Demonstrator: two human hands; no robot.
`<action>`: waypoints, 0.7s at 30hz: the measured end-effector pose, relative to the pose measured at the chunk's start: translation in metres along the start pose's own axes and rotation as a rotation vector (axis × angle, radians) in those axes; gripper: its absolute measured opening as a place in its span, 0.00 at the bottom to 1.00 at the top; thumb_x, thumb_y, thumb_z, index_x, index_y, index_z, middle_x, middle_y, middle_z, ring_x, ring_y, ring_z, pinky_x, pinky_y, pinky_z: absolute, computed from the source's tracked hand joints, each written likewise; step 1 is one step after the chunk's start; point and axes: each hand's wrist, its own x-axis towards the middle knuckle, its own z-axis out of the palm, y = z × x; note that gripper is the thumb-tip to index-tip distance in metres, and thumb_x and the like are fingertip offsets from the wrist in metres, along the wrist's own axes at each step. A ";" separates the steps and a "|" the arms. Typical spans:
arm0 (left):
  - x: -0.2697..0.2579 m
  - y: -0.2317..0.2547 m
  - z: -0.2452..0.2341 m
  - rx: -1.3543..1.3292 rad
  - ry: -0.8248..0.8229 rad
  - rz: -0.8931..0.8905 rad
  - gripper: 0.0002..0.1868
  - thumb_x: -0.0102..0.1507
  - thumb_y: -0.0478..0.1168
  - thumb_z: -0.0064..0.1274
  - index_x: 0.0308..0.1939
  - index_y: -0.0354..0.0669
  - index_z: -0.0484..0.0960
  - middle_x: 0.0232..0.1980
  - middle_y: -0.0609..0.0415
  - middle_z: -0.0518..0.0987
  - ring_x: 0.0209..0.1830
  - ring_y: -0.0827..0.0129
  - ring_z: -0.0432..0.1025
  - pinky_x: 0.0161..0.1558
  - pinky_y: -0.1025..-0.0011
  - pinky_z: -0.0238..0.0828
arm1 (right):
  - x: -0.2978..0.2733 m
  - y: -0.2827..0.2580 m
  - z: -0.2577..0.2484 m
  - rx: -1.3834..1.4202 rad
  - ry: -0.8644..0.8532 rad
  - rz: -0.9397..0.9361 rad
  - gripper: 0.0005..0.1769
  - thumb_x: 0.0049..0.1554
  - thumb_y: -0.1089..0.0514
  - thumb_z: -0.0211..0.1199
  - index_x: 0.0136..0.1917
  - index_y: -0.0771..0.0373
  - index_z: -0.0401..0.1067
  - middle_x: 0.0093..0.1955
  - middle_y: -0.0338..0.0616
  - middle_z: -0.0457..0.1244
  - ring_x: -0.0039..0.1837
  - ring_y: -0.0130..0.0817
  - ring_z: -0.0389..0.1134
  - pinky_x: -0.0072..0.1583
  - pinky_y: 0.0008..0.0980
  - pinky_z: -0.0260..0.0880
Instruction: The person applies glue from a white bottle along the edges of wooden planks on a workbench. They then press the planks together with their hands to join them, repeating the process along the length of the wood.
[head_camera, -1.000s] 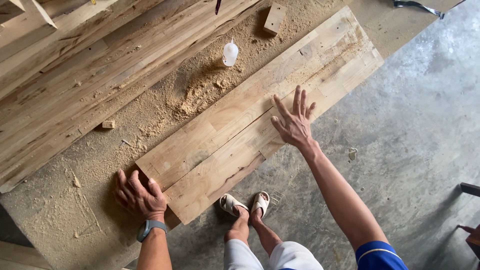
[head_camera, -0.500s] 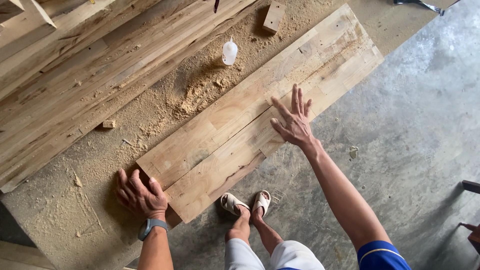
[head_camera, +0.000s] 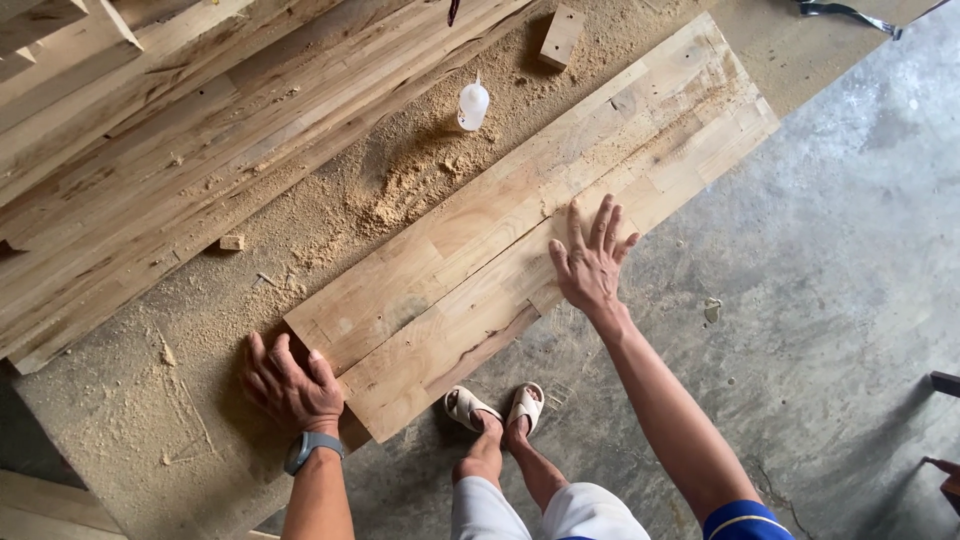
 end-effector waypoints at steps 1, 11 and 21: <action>0.000 0.001 0.000 -0.001 -0.001 0.000 0.25 0.67 0.55 0.40 0.57 0.43 0.79 0.67 0.36 0.74 0.65 0.41 0.67 0.63 0.50 0.55 | -0.001 -0.003 0.000 -0.001 0.000 0.001 0.45 0.63 0.22 0.26 0.85 0.42 0.44 0.87 0.55 0.21 0.85 0.52 0.17 0.73 0.70 0.10; 0.003 0.003 -0.002 0.014 0.022 0.012 0.25 0.67 0.55 0.40 0.57 0.42 0.79 0.67 0.36 0.74 0.65 0.42 0.68 0.62 0.50 0.55 | 0.006 -0.008 -0.011 0.010 -0.049 -0.036 0.45 0.61 0.19 0.23 0.84 0.35 0.45 0.87 0.54 0.20 0.84 0.54 0.17 0.73 0.72 0.11; 0.002 0.000 0.000 0.013 0.046 0.032 0.25 0.69 0.55 0.39 0.57 0.42 0.80 0.67 0.36 0.74 0.65 0.42 0.68 0.63 0.50 0.56 | 0.012 -0.011 -0.037 0.044 -0.129 -0.182 0.40 0.60 0.19 0.31 0.82 0.26 0.48 0.86 0.51 0.17 0.84 0.53 0.14 0.73 0.72 0.11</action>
